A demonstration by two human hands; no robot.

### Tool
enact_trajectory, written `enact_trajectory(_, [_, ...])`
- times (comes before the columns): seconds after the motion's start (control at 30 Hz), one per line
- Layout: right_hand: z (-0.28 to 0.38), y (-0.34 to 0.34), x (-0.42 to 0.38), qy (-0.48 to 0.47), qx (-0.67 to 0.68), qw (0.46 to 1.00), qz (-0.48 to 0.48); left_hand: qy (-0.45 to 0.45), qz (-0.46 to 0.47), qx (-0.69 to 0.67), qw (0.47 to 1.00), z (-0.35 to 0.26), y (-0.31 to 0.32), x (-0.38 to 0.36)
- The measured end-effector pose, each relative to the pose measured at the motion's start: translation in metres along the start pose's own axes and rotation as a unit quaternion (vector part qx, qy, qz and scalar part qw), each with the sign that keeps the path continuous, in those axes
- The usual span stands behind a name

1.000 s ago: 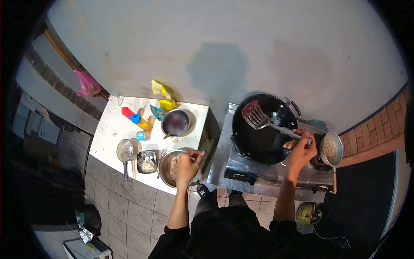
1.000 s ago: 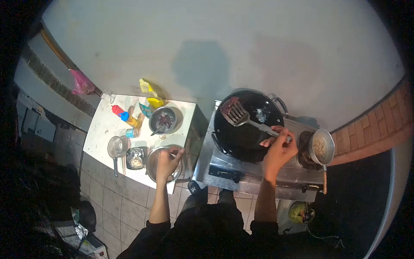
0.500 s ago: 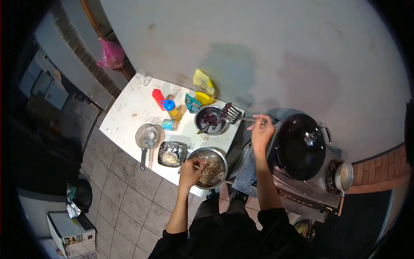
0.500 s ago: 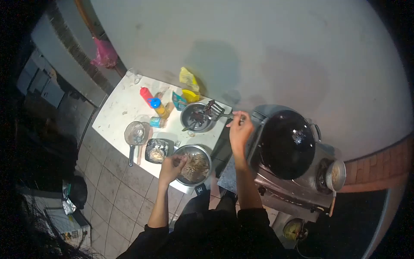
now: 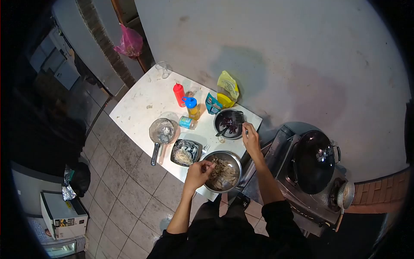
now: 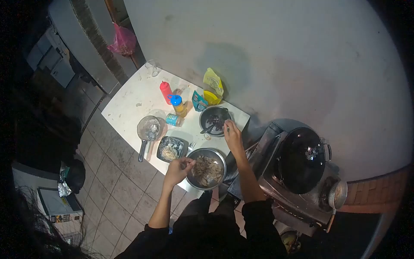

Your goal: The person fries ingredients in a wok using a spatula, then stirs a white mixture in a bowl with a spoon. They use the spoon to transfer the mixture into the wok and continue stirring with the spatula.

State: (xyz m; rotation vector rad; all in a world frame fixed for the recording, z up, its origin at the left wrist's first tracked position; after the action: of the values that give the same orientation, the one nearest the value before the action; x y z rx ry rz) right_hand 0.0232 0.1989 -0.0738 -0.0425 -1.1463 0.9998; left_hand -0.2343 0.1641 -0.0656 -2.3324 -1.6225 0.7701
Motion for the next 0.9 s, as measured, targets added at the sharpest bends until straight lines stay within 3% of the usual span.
enact_trajectory(0.03, [0.0,-0.001,0.0,0.0,-0.002,1.0,-0.001,0.002,0.007,-0.009,1.0,0.0,0.001,0.001])
enact_trajectory(0.13, [-0.007,-0.024,-0.006,0.11,0.011,0.981,-0.16,-0.009,0.021,0.022,0.999,-0.013,0.001,-0.001])
enact_trajectory(0.17, [-0.005,-0.028,-0.005,0.112,0.007,0.98,-0.165,-0.005,0.026,0.026,0.999,-0.018,0.002,-0.001])
enact_trajectory(0.23, [-0.004,-0.051,-0.011,0.231,0.026,0.928,-0.293,0.002,0.044,0.011,0.999,-0.027,0.007,-0.001])
enact_trajectory(0.43, [0.055,-0.131,-0.003,0.228,0.144,0.84,-0.471,0.1,0.124,-0.005,0.987,-0.068,0.034,-0.013])
enact_trajectory(0.5, [0.083,-0.171,-0.008,0.224,0.2,0.799,-0.522,0.088,0.16,0.03,0.983,-0.086,0.048,-0.02])
enact_trajectory(0.63, [0.115,-0.271,-0.035,0.222,0.169,0.796,-0.538,0.157,0.198,0.044,0.967,-0.119,0.091,-0.033])
enact_trajectory(0.7, [0.131,-0.324,-0.052,0.194,0.123,0.818,-0.527,0.092,0.24,0.071,0.964,-0.125,0.118,-0.038])
enact_trajectory(0.9, [0.128,-0.431,-0.116,0.223,-0.022,0.88,-0.42,0.122,0.27,0.038,0.954,-0.15,0.193,-0.062])
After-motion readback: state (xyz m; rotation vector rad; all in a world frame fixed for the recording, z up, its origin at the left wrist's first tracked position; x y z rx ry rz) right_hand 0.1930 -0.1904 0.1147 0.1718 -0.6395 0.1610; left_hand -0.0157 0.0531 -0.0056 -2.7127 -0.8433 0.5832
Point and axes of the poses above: each hand's wrist, its own x-axis towards the middle knuckle, its own y-axis out of the palm, z = x × y, the point moved 6 cm from there along x, towards the middle knuckle, and after that the axes turned 13 degrees about -y, right-handed, at the moved point
